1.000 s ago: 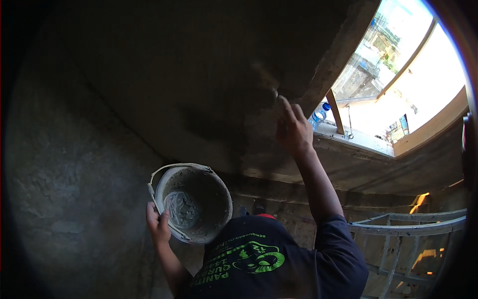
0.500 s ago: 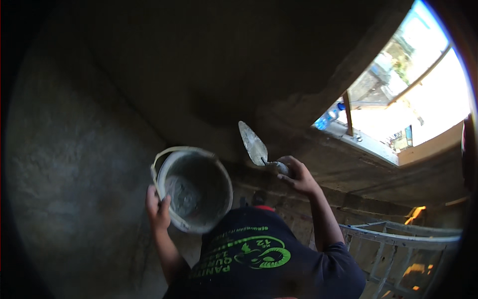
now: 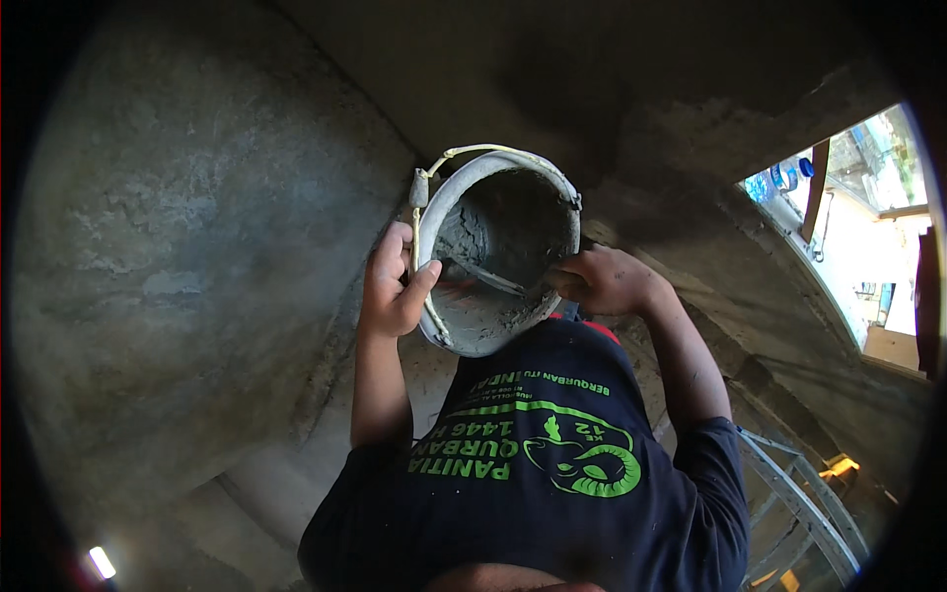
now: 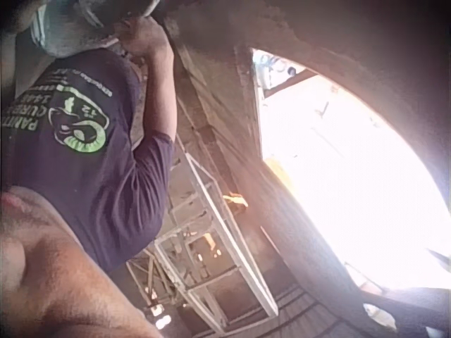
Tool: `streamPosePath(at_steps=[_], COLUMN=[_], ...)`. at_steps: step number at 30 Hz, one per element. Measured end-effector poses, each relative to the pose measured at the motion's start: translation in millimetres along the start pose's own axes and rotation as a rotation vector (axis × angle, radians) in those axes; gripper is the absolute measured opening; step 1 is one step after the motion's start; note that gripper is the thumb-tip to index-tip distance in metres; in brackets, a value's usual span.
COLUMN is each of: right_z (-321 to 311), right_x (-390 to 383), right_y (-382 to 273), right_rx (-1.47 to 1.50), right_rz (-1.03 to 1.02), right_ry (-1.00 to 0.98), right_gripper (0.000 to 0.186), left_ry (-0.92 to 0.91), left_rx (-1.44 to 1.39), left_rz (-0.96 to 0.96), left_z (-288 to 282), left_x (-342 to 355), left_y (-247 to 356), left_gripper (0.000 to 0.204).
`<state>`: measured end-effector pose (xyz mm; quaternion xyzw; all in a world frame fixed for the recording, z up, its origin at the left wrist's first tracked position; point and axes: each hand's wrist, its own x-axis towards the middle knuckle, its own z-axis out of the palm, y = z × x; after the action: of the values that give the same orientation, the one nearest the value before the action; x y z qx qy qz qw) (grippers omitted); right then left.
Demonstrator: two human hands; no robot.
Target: The person plasters a wall by repeatedly scooping cement mixture from a bucket with a trowel and smoothing it onto the concrete surface.
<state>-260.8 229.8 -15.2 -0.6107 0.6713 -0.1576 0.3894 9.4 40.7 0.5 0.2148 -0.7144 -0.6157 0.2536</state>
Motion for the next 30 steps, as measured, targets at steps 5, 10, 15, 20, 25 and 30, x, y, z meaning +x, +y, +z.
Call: streamPosePath(at_steps=[5, 10, 15, 20, 25, 30], right_z=[14.1, 17.4, 6.6, 26.1, 36.8, 30.7], right_x=[11.5, 30.9, 44.1, 55.3, 12.1, -63.5], right_y=[9.2, 4.8, 5.0, 40.9, 56.7, 69.3], right_rx=[0.223, 0.221, 0.366, 0.691, 1.437, 1.567], right_rz=[-0.104, -0.051, 0.009, -0.08, 0.026, -0.153], right_ry=[0.015, -0.127, -0.3, -0.362, -0.393, -0.292], right_gripper=[0.032, 0.034, 0.033, 0.033, 0.038, 0.048], left_ry=[-0.012, -0.06, -0.049, -0.033, 0.032, 0.111], left_rx=[-0.021, 0.019, 0.001, 0.019, -0.027, -0.043], left_rz=[0.051, 0.109, 0.118, 0.118, 0.13, 0.133], left_z=[-1.4, -4.3, 6.3, 10.0, 8.4, -4.9], left_x=[0.6, -4.7, -6.5, -9.0, -12.7, -17.6], left_y=[4.2, 8.1, 14.5, 13.3, 8.6, -14.5], left_gripper=[0.021, 0.023, 0.026, 0.027, 0.025, 0.023])
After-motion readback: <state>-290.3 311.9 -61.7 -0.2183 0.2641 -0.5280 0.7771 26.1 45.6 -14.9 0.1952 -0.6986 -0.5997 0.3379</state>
